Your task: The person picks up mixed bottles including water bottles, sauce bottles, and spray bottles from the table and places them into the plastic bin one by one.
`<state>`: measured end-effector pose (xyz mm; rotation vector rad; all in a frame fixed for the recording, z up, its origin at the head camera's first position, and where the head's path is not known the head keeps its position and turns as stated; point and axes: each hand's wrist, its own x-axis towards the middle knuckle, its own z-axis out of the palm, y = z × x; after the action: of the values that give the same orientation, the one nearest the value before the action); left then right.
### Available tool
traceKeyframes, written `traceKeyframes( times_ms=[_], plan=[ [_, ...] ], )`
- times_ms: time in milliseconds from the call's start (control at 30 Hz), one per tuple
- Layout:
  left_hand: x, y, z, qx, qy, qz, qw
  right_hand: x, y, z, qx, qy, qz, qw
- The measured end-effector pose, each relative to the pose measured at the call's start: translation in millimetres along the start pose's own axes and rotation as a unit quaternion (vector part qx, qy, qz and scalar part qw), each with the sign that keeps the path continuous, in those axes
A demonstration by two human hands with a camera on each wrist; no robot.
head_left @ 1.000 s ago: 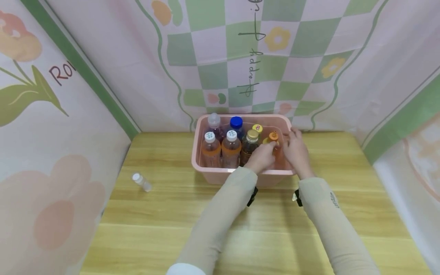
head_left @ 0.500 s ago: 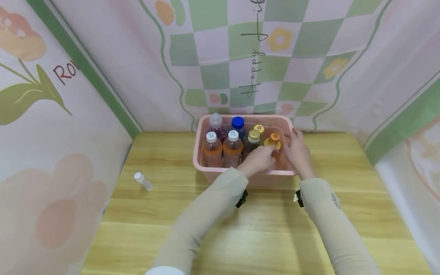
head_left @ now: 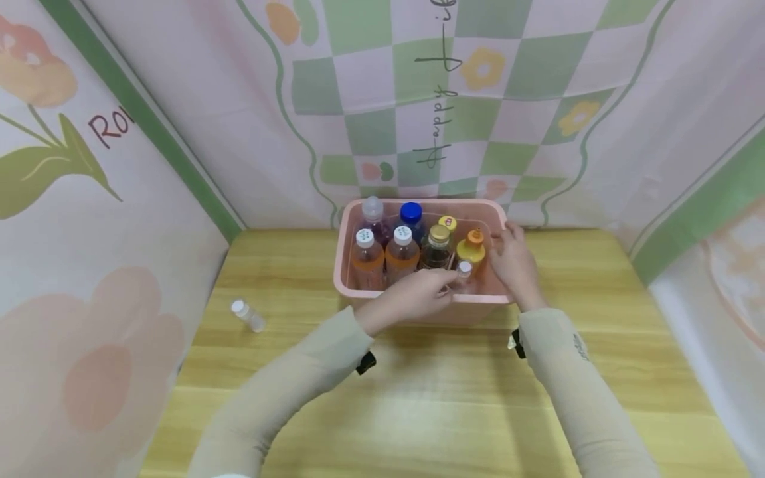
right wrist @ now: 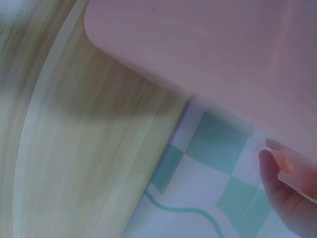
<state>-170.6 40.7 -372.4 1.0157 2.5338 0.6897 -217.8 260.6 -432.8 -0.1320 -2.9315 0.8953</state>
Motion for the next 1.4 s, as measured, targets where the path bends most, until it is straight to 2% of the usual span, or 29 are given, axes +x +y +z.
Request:
traceKeyframes(
  times_ms=[267, 467, 633, 733, 867, 1100, 1300, 1400],
  plan=[
    [-41.2, -16.4, -31.7, -0.014, 0.040, 0.024, 0.9988, 1.2, -2.8, 2.6, -0.007, 0.004, -0.006, 1.000],
    [-60.6, -40.9, -58.0, -0.046, 0.121, 0.030, 0.9911, 0.8, -3.4, 2.0, -0.009, 0.011, -0.011, 1.000],
    [-77.7, -61.9, -74.5, -0.091, 0.151, 0.004, 0.9843, 1.0, -3.7, 2.7, -0.010, 0.007, -0.008, 1.000],
    [-86.6, -72.4, -81.6, -0.094, 0.153, -0.029, 0.9833, 0.1, -3.5, 2.0, -0.008, 0.009, -0.007, 1.000],
    [-97.0, -87.4, -85.2, -0.082, 0.156, -0.056, 0.9827, -1.3, -2.7, 1.3, -0.005, 0.013, -0.008, 1.000],
    [-109.3, -123.1, -77.9, -0.076, 0.116, -0.095, 0.9858, -2.7, -1.9, 1.5, -0.003, 0.014, -0.003, 1.000],
    [-119.5, -156.5, -74.0, -0.077, 0.100, -0.159, 0.9791, -3.6, -3.2, 1.3, -0.002, 0.009, 0.001, 1.000],
    [-125.0, -168.5, -75.2, -0.075, 0.093, -0.179, 0.9766, -3.9, -2.6, 1.4, -0.005, 0.013, 0.000, 1.000]
  ],
)
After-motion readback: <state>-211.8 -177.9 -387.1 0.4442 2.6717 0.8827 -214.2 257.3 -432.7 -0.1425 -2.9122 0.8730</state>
